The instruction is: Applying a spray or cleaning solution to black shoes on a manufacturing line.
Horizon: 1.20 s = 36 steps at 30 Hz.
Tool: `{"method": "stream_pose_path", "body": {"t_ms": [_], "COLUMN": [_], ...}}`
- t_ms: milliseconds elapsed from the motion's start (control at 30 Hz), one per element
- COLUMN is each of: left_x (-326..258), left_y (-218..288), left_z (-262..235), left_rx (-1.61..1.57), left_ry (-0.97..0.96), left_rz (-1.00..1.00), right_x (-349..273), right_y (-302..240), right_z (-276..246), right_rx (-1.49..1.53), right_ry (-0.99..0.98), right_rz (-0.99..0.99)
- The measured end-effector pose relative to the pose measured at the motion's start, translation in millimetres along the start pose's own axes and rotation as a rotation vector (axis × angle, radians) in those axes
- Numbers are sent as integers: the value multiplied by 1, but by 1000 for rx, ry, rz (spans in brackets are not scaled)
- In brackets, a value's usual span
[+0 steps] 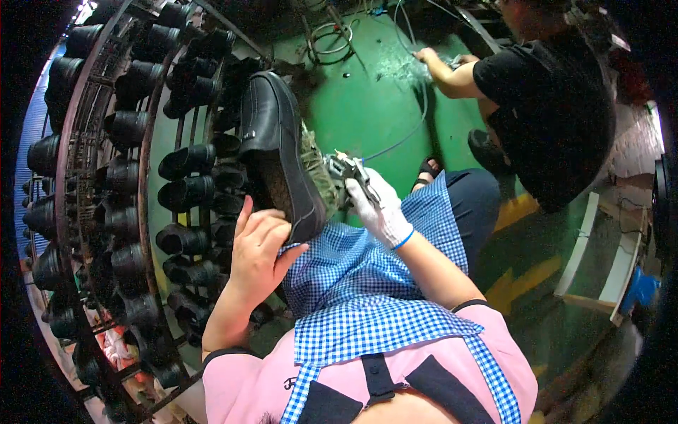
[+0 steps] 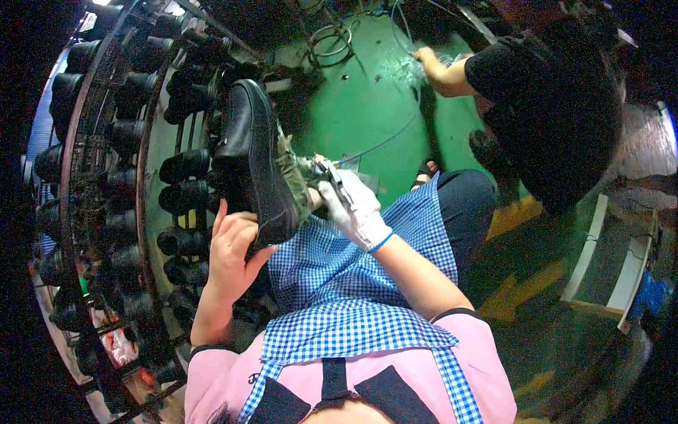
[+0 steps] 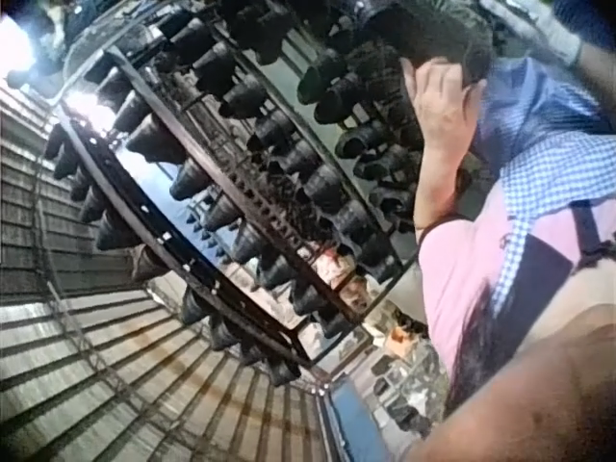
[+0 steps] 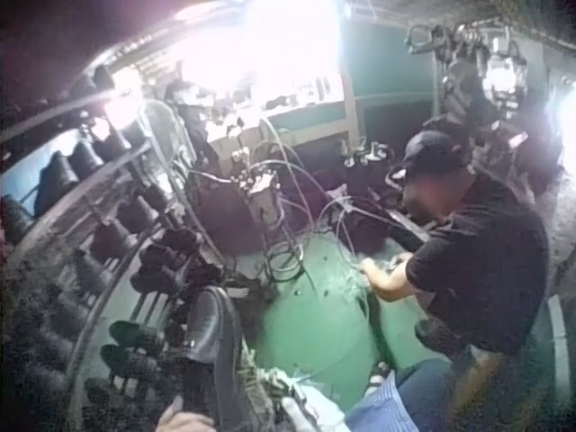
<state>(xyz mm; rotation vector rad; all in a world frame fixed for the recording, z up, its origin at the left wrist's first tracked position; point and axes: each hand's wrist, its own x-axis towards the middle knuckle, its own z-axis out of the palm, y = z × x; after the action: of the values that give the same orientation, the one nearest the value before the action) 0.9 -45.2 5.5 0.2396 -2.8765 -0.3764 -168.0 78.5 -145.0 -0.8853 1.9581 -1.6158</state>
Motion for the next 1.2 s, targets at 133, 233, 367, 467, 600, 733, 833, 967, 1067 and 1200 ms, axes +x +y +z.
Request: {"method": "stream_pose_path", "body": {"t_ms": [133, 233, 367, 467, 600, 733, 833, 967, 1067, 1200], "left_x": [-7, -9, -4, 7, 16, 15, 16, 19, 24, 33], "left_y": [3, 2, 1, 4, 8, 9, 7, 7, 8, 9], "left_z": [-4, -7, -8, -8, -16, -26, -27, -30, -30, -32], "left_rx": [61, 111, 164, 136, 213, 198, 175, 176, 202, 249], "left_ry": [151, 39, 36, 53, -167, -245, -252, -266, -275, -266], "left_rz": [58, 88, 141, 185, 256, 230, 252, 253, 269, 310], "right_x": [5, 2, -15, -23, -25, -33, -41, -39, -39, -44], "right_y": [26, 48, 34, 35, -21, -47, -35, -40, -37, -42], "right_z": [13, 26, 5, -13, -56, -74, -62, -60, -59, -60], "right_rx": [-241, -235, -73, 291, 428, 284, 235, 305, 207, 177], "right_ry": [27, -12, -155, -37, -148, -389, -277, -309, -309, -206], "right_rz": [-246, -269, -174, 194, 225, 232, -51, 41, -40, -109]}}
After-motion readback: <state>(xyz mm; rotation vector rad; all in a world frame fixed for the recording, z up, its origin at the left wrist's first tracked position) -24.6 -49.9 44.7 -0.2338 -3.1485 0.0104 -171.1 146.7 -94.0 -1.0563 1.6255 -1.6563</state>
